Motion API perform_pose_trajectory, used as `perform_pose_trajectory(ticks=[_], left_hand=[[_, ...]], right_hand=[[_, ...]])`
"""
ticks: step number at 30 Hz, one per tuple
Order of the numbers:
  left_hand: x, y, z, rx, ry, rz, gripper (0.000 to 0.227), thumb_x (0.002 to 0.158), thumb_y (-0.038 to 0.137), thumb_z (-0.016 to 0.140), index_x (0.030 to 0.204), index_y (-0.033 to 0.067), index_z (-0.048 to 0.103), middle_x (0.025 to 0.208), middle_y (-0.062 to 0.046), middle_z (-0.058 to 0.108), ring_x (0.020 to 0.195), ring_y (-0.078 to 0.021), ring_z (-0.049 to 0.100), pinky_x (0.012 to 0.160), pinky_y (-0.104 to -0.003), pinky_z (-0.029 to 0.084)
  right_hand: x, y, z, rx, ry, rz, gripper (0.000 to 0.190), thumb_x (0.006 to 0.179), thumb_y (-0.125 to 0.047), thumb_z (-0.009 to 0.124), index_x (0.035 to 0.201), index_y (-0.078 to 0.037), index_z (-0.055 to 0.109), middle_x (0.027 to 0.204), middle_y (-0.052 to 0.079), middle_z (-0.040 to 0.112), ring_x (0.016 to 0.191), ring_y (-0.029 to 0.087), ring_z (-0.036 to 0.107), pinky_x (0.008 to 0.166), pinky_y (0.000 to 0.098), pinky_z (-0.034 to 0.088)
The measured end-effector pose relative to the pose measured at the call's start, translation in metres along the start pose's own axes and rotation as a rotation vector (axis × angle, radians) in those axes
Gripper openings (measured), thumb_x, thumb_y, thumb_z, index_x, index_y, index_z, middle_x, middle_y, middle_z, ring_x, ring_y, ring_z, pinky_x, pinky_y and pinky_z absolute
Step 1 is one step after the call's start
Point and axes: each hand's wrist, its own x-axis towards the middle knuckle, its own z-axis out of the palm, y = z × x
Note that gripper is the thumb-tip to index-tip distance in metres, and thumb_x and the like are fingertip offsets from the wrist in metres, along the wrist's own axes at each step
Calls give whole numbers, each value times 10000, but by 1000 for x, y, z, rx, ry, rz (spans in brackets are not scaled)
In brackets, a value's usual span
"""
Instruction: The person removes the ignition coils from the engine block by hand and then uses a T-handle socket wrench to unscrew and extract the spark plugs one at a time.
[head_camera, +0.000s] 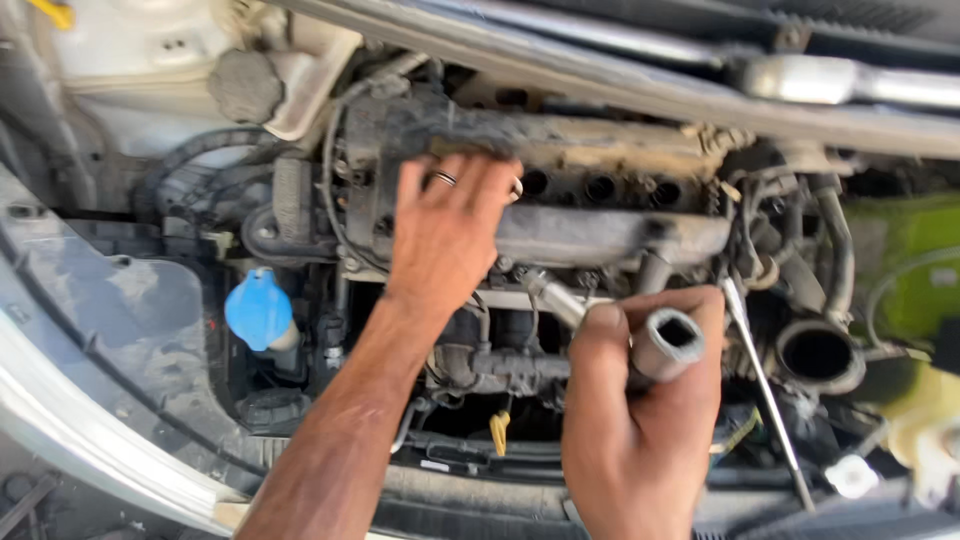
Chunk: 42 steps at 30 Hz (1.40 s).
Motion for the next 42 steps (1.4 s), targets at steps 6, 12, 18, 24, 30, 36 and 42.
perform_pose_trajectory(ticks=[6, 12, 18, 24, 30, 36, 42], left_hand=[[-5, 35, -57, -412, -27, -92, 291, 1004, -73, 644, 1252, 69, 583, 1072, -163, 496, 895, -286, 592, 802, -495, 520], [-42, 93, -112, -840, -359, -132, 449, 969, -5, 681, 1389, 35, 529, 1076, -85, 596, 812, -179, 661, 805, -370, 663], [-38, 108, -141, -965, -407, -126, 271, 1095, 192, 457, 1303, 24, 500, 1069, -144, 608, 879, -349, 624, 832, -456, 516], [-44, 114, -137, -868, -339, -184, 320, 1005, 61, 561, 1303, -5, 465, 1045, -168, 694, 763, -392, 667, 741, -481, 523], [-47, 124, -142, -939, -304, -178, 366, 916, 0, 583, 1265, -42, 477, 1110, -231, 736, 823, -384, 730, 781, -458, 569], [-45, 120, -142, -815, -304, -150, 244, 1048, 172, 587, 1260, 51, 575, 931, -111, 625, 693, -321, 615, 620, -459, 515], [-78, 94, -150, -793, -590, -455, 253, 1081, 379, 519, 1215, 230, 674, 957, 3, 623, 746, -236, 597, 718, -388, 494]], right_hand=[[6, 32, -26, 1185, -164, 117, 164, 985, -212, 690, 1061, -99, 599, 781, 89, 599, 624, 179, 464, 680, 371, 372], [24, 3, -34, 1292, -136, 19, 154, 1033, -216, 599, 1106, -81, 580, 872, 43, 577, 712, 142, 482, 692, 308, 386], [17, 10, -27, 1229, -127, -11, 123, 1028, -226, 576, 1014, -106, 555, 861, 55, 505, 707, 143, 444, 696, 318, 366], [-2, 33, -18, 1214, -27, -28, 178, 1085, -209, 608, 1190, -65, 618, 879, 125, 501, 853, 228, 492, 812, 369, 416], [-15, 22, -15, 1063, 110, 149, 207, 992, -253, 633, 1075, -66, 597, 799, 157, 526, 817, 241, 539, 839, 332, 464], [-6, 31, -22, 1040, -91, 50, 152, 1014, -203, 585, 1081, -67, 576, 916, 119, 651, 878, 241, 626, 933, 392, 524], [44, 17, -53, 647, 34, -222, 129, 1142, -132, 525, 1270, -116, 515, 1157, 100, 621, 1046, 199, 706, 912, 245, 586]])
